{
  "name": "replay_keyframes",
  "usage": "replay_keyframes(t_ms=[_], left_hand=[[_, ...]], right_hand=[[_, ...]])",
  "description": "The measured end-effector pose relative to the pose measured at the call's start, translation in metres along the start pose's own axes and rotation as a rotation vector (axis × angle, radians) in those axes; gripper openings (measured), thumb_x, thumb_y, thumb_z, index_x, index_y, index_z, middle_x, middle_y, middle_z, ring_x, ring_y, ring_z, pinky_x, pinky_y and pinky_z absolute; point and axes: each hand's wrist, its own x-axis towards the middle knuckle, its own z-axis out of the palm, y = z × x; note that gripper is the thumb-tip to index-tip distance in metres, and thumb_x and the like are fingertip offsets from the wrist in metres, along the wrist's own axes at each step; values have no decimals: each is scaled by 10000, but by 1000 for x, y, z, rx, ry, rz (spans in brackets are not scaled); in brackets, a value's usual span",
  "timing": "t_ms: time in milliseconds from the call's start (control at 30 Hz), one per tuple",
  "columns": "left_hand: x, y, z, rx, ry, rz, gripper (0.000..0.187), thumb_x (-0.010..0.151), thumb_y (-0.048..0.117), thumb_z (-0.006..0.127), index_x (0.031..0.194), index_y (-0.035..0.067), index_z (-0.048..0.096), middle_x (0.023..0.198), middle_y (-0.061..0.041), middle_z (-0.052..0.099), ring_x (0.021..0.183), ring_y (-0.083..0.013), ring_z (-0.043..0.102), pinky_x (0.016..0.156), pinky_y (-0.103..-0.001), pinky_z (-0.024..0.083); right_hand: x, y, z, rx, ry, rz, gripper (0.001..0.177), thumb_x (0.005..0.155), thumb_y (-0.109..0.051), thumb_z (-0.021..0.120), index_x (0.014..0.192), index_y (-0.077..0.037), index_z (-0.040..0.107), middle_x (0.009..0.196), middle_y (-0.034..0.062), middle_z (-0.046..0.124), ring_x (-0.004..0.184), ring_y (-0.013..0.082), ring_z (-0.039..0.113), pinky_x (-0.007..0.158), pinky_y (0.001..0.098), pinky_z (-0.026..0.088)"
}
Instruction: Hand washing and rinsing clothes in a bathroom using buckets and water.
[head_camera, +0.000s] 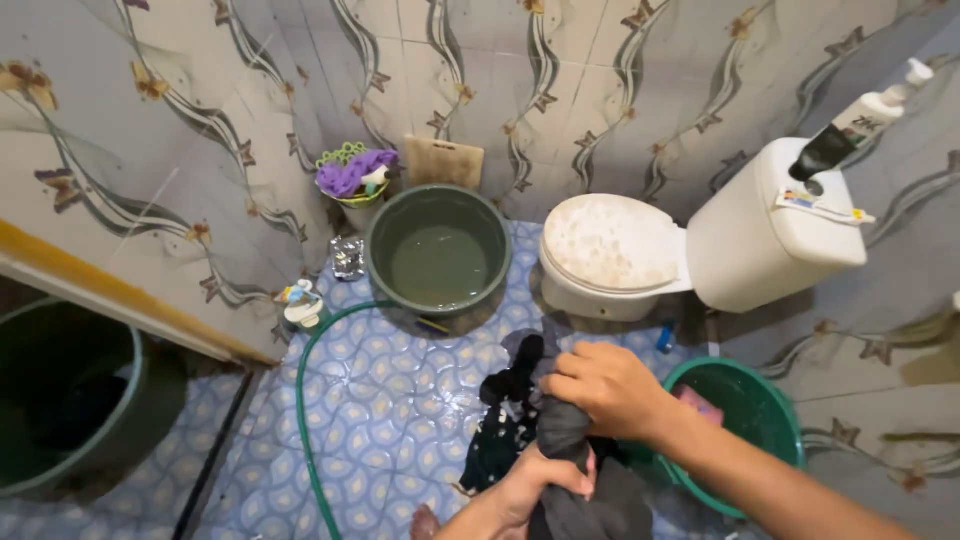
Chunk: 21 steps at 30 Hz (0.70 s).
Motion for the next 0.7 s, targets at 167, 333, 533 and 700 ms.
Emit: replay_keyframes(t_ms=[167,333,533,700], left_hand=[[-17,62,22,461,-4,-16,272,686,18,774,940,45,680,866,-19,691,840,-143,660,806,-277,531],[-11,140,43,771,-140,89,331,699,47,796,1024,47,732,990,-16,741,971,-123,680,906,-301,546],[6,192,81,503,-534,47,208,839,42,788,1010,-27,691,989,-112,702,1019,-246,711,1113,-414,539],[8,234,98,490,-684,35,271,882,39,824,1071,-75,667,968,-176,697,942,-286,688,1022,-455,533]], right_hand=[[-6,-25,-38,59,-8,282,451,610,-158,808,1040,-113,679,957,59,667,898,286,663,745,391,538],[-8,26,-72,457,191,1022,813,636,-36,804,1389,-130,512,1135,62,751,1015,228,738,848,349,602],[13,108,-53,1133,-132,622,915,688,-79,891,1463,-35,407,1322,130,638,1264,239,589,1051,371,487],[24,95,-13,1086,-94,672,861,651,-71,877,1394,-39,443,1252,135,653,1181,234,614,998,367,517]])
